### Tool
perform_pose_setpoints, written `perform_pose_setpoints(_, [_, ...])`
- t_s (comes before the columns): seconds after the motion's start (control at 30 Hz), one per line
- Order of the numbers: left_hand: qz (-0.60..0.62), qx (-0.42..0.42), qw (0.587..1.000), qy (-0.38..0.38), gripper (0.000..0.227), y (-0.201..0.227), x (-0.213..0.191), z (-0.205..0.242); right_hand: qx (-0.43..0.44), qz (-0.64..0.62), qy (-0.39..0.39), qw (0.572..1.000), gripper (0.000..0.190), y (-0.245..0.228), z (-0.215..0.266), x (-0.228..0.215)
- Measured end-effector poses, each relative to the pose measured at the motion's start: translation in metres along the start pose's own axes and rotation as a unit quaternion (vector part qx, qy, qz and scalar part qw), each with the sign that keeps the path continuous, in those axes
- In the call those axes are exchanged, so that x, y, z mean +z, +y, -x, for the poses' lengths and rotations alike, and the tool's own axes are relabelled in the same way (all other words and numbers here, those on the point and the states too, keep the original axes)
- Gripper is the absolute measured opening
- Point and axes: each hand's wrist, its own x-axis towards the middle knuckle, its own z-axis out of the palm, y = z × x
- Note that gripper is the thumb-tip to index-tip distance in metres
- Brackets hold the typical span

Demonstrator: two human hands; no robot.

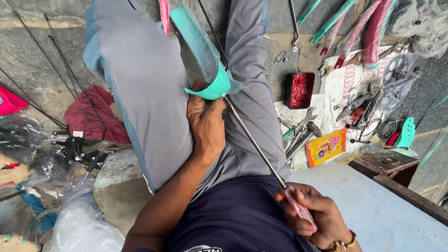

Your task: The person sits on the floor assembling bicycle mudguards. They thread black metal stays through mounts on a teal fender, then unwrap a pink fender from plastic film, fit a stay to it, and tighten the mounting screws with a screwdriver, using pliers at one point.

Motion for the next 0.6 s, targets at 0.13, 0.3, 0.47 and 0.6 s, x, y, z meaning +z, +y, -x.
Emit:
perform_pose_setpoints(0.13, [0.014,-0.006,0.999,0.028,0.022,-0.001,0.006,0.003,-0.143,0.260,0.164,0.941,0.020,0.027,0.011,0.018])
perform_pose_setpoints(0.3, [-0.007,0.022,1.000,0.020,0.021,-0.012,-0.002,0.006,-0.318,0.506,0.238,0.766,0.021,0.034,0.017,0.036])
perform_pose_setpoints(0.47, [-0.062,0.034,0.997,0.002,0.018,0.005,-0.004,0.008,-0.056,0.084,0.019,0.995,0.035,0.012,0.014,0.005])
perform_pose_setpoints(0.6, [0.001,-0.015,0.999,0.035,0.018,-0.007,-0.002,0.005,-0.069,0.112,0.061,0.989,0.033,0.009,0.017,0.016])
